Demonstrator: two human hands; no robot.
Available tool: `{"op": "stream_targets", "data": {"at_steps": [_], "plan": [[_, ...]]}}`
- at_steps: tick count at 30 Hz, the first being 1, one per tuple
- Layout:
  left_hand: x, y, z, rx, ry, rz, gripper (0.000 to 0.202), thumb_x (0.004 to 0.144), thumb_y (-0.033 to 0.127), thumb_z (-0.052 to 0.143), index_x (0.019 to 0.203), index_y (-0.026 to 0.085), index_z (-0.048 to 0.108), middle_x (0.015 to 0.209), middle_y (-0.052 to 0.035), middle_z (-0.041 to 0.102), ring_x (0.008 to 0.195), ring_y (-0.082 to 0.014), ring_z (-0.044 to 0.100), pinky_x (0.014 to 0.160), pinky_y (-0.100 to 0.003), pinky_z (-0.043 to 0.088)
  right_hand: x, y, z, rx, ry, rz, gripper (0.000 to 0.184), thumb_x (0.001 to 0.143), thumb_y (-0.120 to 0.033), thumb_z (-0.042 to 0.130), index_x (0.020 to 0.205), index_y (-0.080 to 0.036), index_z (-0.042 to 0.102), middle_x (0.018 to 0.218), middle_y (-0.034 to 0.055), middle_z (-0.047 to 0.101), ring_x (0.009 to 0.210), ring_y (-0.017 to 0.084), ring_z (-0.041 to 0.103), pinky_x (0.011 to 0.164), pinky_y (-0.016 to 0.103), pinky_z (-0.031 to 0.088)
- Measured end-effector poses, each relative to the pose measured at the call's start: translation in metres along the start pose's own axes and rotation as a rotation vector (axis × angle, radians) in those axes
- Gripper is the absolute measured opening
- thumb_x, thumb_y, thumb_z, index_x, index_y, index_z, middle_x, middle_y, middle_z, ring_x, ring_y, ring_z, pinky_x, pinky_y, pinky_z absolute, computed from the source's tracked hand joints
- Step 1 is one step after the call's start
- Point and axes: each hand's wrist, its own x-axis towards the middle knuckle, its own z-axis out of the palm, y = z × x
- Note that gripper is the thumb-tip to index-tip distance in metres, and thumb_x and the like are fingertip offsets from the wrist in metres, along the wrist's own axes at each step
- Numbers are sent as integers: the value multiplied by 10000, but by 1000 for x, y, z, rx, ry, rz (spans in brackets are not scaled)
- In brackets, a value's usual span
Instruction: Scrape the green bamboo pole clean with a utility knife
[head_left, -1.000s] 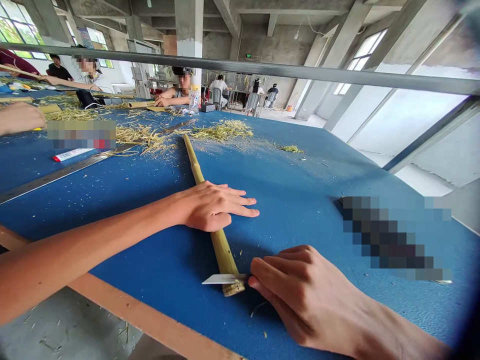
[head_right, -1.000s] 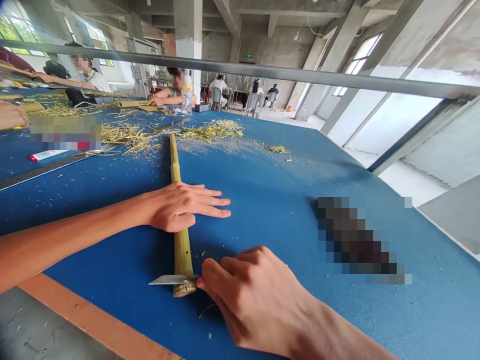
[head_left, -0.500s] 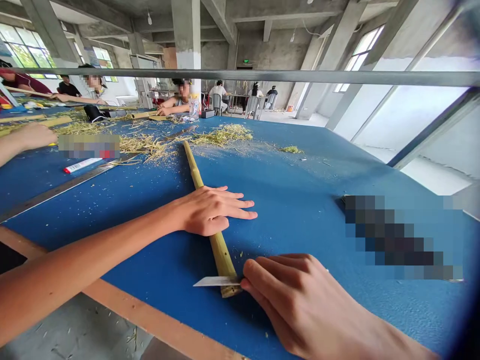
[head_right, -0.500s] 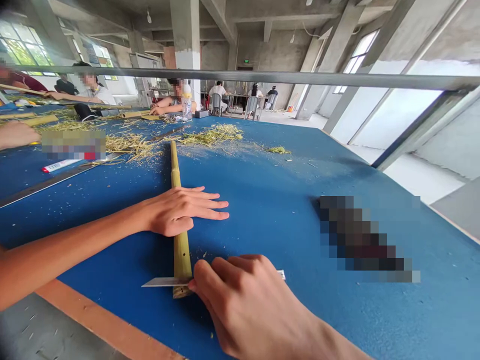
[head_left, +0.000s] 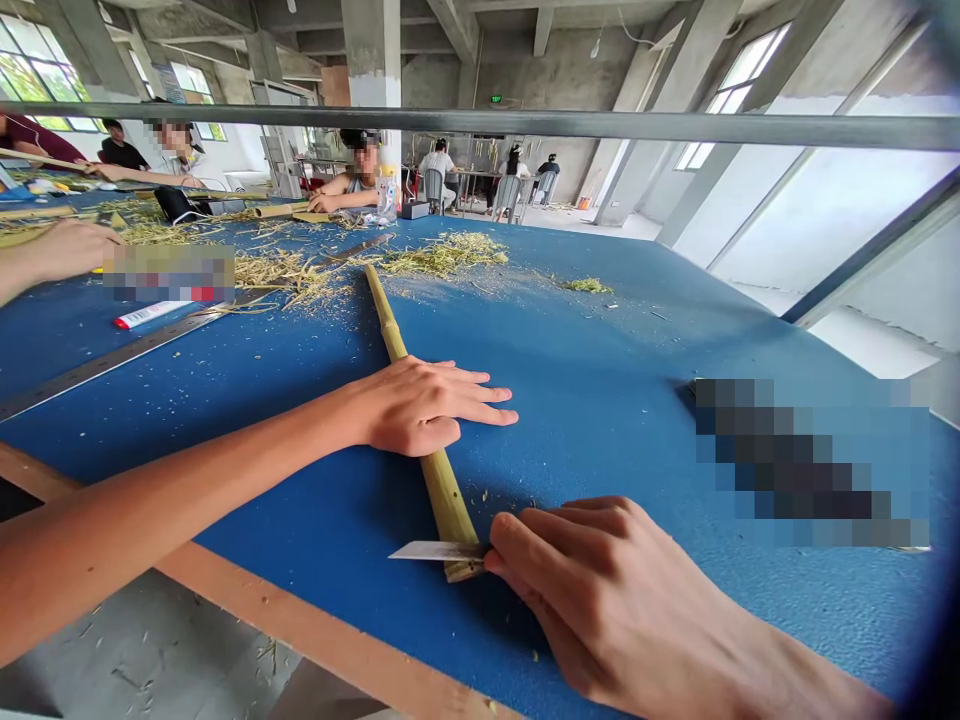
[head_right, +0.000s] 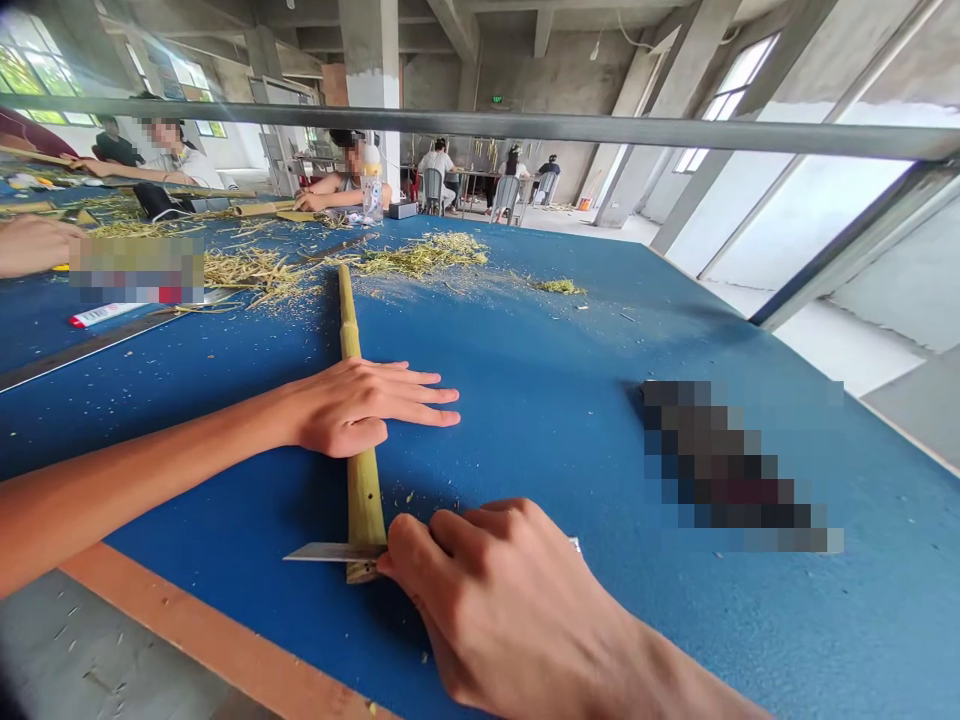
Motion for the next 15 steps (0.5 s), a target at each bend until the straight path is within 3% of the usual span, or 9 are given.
{"op": "stream_targets", "data": {"at_steps": [3,7,15], "plan": [[0,0,1,-9,-3,0,768,766,93,394,1495,328,439,1599,86,311,1509,-204,263,1245,-486,210,-6,-3,-3,-5,38,-37,252,1053,-227,336,816,-263,413,629,-62,505,458,160,409,461,338,309],[-1,1,0,-11,-3,-4,776,756,81,397,1493,317,443,1599,71,312,1507,-234,268,1232,-541,215,-11,-3,-6,-33,126,9,244,1025,-130,322,830,-257,393,642,-59,474,480,151,396,490,302,335],[-1,1,-1,-11,-9,-14,760,773,88,395,1495,321,439,1598,66,315,1509,-226,267,1224,-537,233,-3,-6,-2,-133,47,26,225,1038,-153,283,875,-263,393,695,-61,518,491,177,435,500,328,293]]}}
